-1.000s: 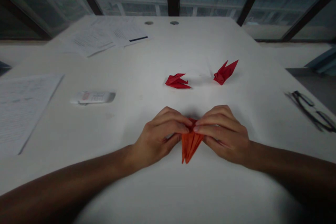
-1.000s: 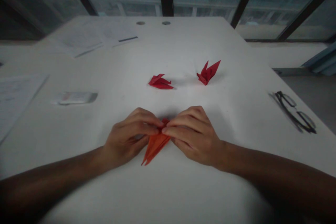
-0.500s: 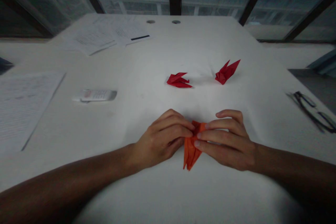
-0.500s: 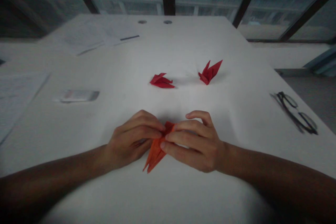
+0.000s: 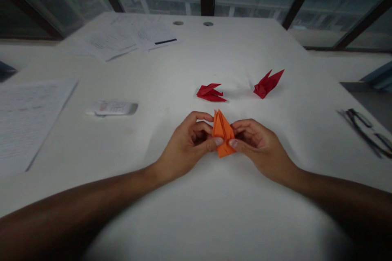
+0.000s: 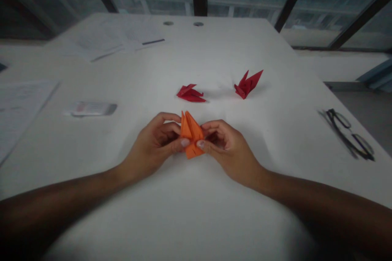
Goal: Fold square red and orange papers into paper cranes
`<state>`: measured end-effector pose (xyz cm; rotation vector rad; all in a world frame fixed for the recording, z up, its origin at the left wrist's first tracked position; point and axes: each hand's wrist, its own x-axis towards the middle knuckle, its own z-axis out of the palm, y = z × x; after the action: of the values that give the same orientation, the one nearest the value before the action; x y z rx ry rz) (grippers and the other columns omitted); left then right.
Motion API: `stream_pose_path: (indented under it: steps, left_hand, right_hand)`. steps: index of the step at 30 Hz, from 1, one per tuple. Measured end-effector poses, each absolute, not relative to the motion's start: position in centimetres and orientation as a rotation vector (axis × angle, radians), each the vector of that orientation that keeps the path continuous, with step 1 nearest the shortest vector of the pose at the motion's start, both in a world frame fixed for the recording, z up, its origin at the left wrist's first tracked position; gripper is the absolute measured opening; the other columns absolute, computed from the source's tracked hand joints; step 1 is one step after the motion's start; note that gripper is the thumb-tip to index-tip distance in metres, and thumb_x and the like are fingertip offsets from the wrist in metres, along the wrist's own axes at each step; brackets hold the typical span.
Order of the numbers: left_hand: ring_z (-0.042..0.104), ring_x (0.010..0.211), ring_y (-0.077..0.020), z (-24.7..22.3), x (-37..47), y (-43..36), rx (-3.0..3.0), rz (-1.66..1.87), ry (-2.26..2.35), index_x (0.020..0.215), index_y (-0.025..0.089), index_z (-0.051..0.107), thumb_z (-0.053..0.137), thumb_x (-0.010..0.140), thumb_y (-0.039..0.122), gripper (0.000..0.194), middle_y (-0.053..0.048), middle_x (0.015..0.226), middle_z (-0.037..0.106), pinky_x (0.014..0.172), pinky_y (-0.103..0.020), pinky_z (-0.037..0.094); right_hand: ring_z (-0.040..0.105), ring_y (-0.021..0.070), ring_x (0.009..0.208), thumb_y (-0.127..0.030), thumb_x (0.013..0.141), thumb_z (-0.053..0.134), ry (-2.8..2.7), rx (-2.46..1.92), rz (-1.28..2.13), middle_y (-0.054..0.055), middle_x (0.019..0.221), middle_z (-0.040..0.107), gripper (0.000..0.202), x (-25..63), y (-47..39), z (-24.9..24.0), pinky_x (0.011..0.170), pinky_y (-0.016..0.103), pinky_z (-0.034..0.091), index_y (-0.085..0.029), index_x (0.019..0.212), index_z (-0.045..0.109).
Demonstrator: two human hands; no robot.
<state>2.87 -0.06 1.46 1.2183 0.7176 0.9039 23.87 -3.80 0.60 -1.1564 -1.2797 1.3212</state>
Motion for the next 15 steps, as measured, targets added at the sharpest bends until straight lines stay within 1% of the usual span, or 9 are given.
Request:
stream_pose_path:
  steps: [6,10,11,15]
  left_hand:
    - [0.068,0.077,-0.0115,1.55,2.71,0.26,1.207,0.912,0.644,0.110,0.019,0.059,0.088,0.079,0.021,0.043,-0.001,0.095,0.073,0.071,-0.024,0.057]
    - [0.069,0.079,-0.0132,1.23,2.51,0.55,1.206,0.842,0.601,0.098,0.018,0.061,0.087,0.080,0.020,0.032,0.000,0.087,0.070,0.073,-0.026,0.058]
    - [0.069,0.081,-0.0137,1.20,2.53,0.59,1.217,0.840,0.582,0.096,0.018,0.061,0.086,0.081,0.020,0.029,0.000,0.089,0.069,0.075,-0.027,0.059]
    - [0.069,0.094,-0.0140,1.19,2.69,0.53,1.259,0.886,0.541,0.092,0.017,0.063,0.082,0.085,0.018,0.020,-0.005,0.114,0.069,0.088,-0.030,0.059]
  right_hand:
    - [0.072,0.0177,0.088,-0.030,0.084,0.082,-1.231,-1.170,1.282,0.002,0.096,0.073,0.026,23.87,-3.80,0.63,0.078,0.033,0.061,-0.024,0.102,0.065]
    - [0.071,0.0167,0.084,-0.027,0.083,0.083,-1.209,-1.162,1.284,0.001,0.092,0.072,0.023,23.91,-3.85,0.49,0.076,0.031,0.059,-0.023,0.097,0.065]
    - [0.071,0.0166,0.085,-0.026,0.083,0.083,-1.212,-1.144,1.296,0.001,0.093,0.072,0.022,23.93,-3.85,0.45,0.077,0.031,0.059,-0.023,0.096,0.065]
    - [0.071,0.0168,0.090,-0.025,0.083,0.084,-1.221,-1.087,1.338,0.001,0.097,0.072,0.024,24.03,-3.72,0.32,0.082,0.032,0.058,-0.024,0.096,0.064]
